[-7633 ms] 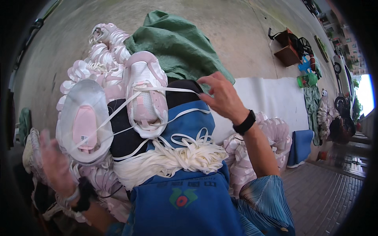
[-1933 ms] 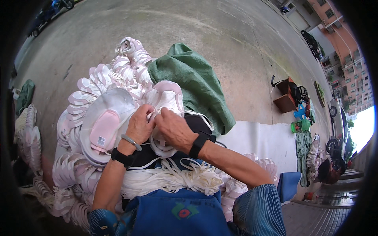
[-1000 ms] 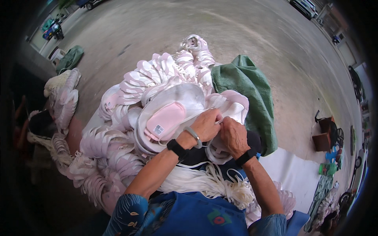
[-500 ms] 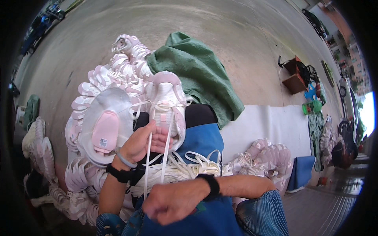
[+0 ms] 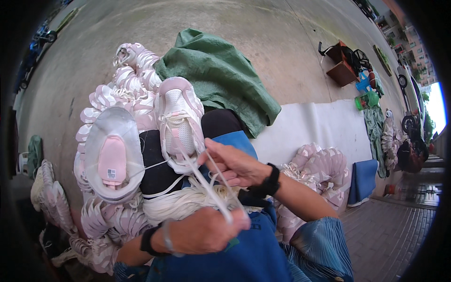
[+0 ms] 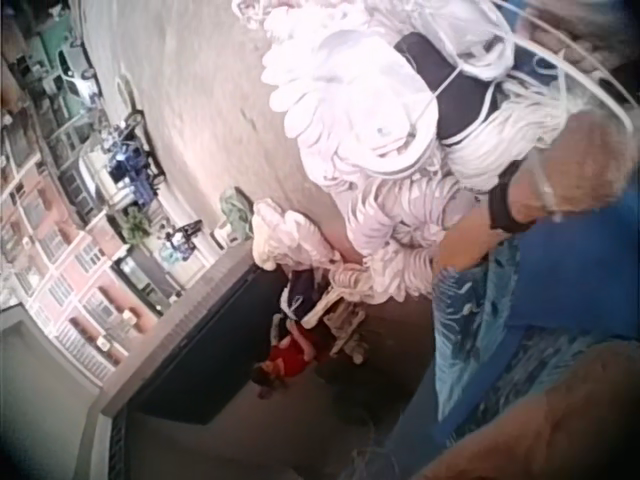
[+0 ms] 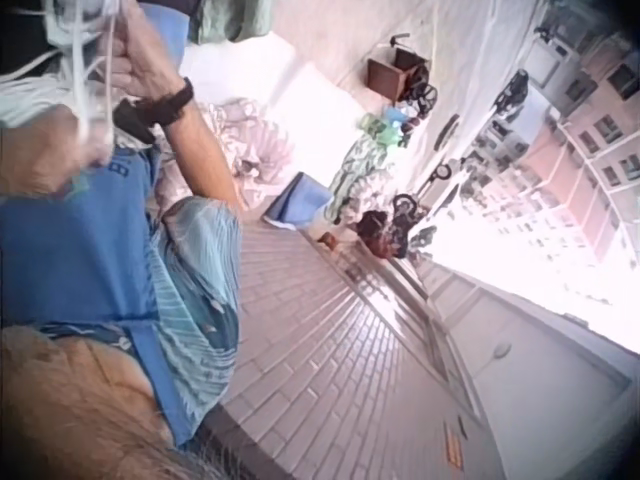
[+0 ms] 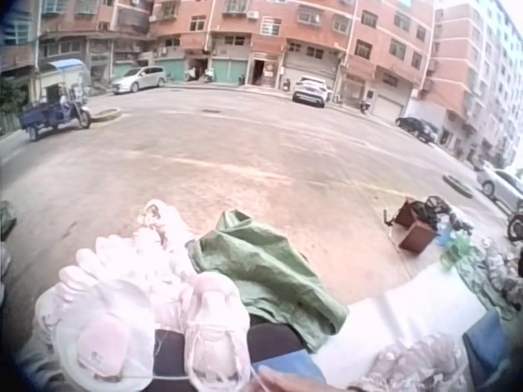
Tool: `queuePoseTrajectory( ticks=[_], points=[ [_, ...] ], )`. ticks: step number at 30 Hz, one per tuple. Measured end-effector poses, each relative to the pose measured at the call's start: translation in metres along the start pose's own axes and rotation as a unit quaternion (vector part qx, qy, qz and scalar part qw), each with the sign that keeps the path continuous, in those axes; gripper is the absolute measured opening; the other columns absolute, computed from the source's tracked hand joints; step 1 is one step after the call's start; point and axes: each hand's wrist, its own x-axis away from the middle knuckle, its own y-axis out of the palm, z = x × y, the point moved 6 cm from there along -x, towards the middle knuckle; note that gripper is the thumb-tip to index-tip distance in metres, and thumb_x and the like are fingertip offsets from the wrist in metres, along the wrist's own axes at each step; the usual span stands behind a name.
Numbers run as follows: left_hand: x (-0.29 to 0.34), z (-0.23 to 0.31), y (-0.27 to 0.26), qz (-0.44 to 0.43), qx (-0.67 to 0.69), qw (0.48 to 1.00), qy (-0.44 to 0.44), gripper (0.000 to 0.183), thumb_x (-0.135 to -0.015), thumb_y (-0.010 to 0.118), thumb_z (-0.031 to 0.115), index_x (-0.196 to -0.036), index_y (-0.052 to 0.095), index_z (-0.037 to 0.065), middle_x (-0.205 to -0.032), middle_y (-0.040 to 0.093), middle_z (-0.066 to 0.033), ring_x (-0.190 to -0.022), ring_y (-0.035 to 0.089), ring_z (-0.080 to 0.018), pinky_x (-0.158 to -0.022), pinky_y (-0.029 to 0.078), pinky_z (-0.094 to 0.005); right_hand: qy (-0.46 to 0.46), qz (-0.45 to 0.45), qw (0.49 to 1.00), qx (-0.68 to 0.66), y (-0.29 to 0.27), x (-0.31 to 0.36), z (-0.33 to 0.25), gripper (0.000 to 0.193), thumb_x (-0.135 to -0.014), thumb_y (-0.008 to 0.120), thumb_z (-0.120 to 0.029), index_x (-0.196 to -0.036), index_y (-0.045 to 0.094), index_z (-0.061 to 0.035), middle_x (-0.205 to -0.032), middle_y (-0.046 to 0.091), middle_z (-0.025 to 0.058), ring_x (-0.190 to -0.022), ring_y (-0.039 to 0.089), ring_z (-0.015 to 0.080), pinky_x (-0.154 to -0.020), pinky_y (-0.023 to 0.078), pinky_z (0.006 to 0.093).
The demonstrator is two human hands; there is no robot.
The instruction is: The person is lacing a pink shoe while sitting near a pile of shoe uppers.
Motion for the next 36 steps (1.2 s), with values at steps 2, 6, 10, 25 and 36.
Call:
queuePoseTrajectory(
  ticks=[2, 6, 10, 25, 36],
  points=[
    [-0.005, -0.014, 0.024, -0.051, -0.067, 0.989, -0.118, 0.018, -0.094, 0.049, 0.016, -0.086, 0.052, 0.001, -0.048, 0.051, -0.0129, -0.045, 0.057, -0.032, -0.045, 0.047, -0.0409, 0.008, 0.017, 1.0, -0.019, 0.013, -0.016, 0.007, 0.043, -0.098, 0.042, -0.044, -0.103, 0.054, -0.003, -0.053, 0.031, -0.0067, -0.035, 0.025, 0.0025, -0.03, 0.023, 0.0175],
    [-0.004, -0.03, 0.029, -0.085, -0.084, 0.987, -0.109, 0.019, -0.093, 0.052, 0.018, -0.088, 0.052, 0.0, -0.053, 0.054, -0.0154, -0.05, 0.06, -0.0324, -0.044, 0.047, -0.0397, -0.043, 0.017, 0.999, 0.002, 0.016, -0.029, 0.002, 0.035, -0.096, 0.051, -0.038, -0.097, 0.057, -0.0036, -0.056, 0.037, -0.0077, -0.037, 0.031, 0.0012, -0.032, 0.024, 0.0162],
    [0.02, -0.041, 0.01, -0.169, 0.034, 0.959, -0.224, 0.021, -0.093, 0.052, 0.019, -0.107, 0.058, 0.004, -0.088, 0.062, -0.0147, -0.069, 0.064, -0.0286, -0.057, 0.051, -0.0361, 0.006, -0.054, 0.951, 0.303, 0.015, 0.021, -0.021, 0.026, -0.093, 0.057, -0.032, -0.091, 0.063, -0.007, -0.059, 0.042, -0.0091, -0.045, 0.037, -0.0013, -0.037, 0.026, 0.0148],
    [0.017, -0.139, -0.151, 0.251, -0.394, 0.851, -0.238, 0.012, -0.084, 0.056, 0.008, -0.095, 0.055, 0.003, -0.083, 0.056, -0.0146, -0.075, 0.056, -0.0319, -0.07, 0.045, -0.0402, -0.044, -0.086, 0.932, 0.35, 0.04, 0.001, -0.009, 0.026, -0.095, 0.051, -0.032, -0.091, 0.062, -0.0082, -0.066, 0.046, -0.007, -0.05, 0.035, 0.0019, -0.043, 0.027, 0.0188],
    [0.046, -0.176, -0.157, 0.362, 0.031, 0.798, -0.48, 0.011, -0.09, 0.052, 0.015, -0.089, 0.051, 0.004, -0.058, 0.045, 0.0007, -0.039, 0.041, -0.0081, -0.031, 0.038, -0.0236, -0.05, -0.153, 0.921, 0.355, 0.032, 0.022, -0.024, 0.028, -0.097, 0.049, -0.029, -0.093, 0.062, -0.0048, -0.065, 0.045, -0.0045, -0.048, 0.04, 0.0027, -0.04, 0.03, 0.0197]
  ],
)
